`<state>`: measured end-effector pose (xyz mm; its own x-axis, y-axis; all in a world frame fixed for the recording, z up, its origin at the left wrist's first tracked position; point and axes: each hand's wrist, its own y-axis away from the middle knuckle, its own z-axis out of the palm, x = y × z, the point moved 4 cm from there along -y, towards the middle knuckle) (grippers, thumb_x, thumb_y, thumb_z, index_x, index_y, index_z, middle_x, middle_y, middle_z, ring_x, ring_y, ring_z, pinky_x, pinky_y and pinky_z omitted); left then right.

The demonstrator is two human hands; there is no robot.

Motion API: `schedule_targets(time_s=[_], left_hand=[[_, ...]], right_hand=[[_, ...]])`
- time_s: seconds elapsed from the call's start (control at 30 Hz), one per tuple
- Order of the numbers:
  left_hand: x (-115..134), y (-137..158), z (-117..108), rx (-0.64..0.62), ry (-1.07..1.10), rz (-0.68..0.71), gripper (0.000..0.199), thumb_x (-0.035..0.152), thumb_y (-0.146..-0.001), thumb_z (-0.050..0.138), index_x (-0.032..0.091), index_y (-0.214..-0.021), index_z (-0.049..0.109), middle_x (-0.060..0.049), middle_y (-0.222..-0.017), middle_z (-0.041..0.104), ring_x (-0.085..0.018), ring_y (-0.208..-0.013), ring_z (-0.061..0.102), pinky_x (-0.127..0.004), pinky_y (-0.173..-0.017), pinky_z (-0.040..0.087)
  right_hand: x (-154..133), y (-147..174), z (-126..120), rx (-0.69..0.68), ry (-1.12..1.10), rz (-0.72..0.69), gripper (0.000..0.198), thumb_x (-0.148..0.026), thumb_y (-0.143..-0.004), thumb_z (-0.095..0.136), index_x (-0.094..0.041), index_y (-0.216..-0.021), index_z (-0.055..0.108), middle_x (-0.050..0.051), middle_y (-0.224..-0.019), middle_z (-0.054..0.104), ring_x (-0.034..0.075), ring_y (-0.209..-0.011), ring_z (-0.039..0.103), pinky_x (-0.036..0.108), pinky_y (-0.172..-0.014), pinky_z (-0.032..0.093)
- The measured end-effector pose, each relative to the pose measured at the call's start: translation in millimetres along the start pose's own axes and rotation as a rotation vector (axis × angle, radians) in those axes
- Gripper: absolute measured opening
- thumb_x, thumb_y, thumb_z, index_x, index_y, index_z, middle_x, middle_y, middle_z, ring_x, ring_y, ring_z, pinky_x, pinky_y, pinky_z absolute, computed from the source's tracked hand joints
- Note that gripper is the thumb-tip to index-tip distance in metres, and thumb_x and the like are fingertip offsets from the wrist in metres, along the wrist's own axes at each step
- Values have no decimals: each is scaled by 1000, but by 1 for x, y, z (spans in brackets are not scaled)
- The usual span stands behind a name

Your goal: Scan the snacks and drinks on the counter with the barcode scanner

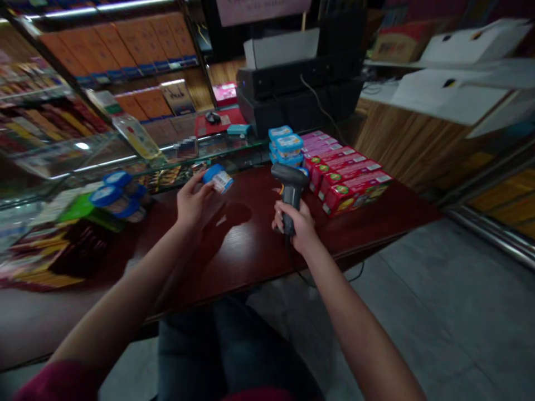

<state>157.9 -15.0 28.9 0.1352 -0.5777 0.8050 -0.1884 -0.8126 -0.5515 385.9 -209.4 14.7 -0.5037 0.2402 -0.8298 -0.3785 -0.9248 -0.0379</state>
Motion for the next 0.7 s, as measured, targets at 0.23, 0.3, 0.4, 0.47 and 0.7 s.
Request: schedule_targets(time_s=[0.23,0.3,0.4,0.47,0.7], left_hand=[[-49,14,-118,48,-59,-107,44,38,-87,80,21,-127,77,-10,-135,76,-30,-127,71,-51,-115,55],[-55,20,-132,38,-30,-113,45,37,-87,80,20,-128,76,-10,-133,77,-29,-121,74,-48,-111,58],[-61,26,-147,79,-69,-78,40,32,-88,77,20,-126,77,-10,-133,77,-27,-121,74,-44,-110,59],[-61,27,-153,119,-138,-34,38,27,-89,76,21,-126,77,-9,-133,77,-26,-123,73,-43,-111,58],[-50,28,-151,86,-258,27,35,19,-88,78,24,-123,80,-6,-128,80,-25,-121,73,-40,-109,58]], right_hand=[[75,-28,111,-384,93,343,37,-38,-73,84,-21,-89,56,-9,-65,60,5,-43,45,25,-51,51],[94,-29,130,-438,172,381,37,-38,-73,84,-21,-92,57,-8,-65,62,6,-42,47,26,-50,53],[111,-28,141,-434,246,351,42,-38,-74,84,-21,-103,59,-10,-61,59,7,-40,46,26,-45,51],[115,-26,141,-434,278,332,47,-39,-76,83,-21,-112,59,-11,-61,58,8,-40,46,25,-44,50],[117,-22,138,-478,369,289,49,-42,-81,83,-21,-119,60,-11,-60,57,9,-40,48,28,-46,51]])
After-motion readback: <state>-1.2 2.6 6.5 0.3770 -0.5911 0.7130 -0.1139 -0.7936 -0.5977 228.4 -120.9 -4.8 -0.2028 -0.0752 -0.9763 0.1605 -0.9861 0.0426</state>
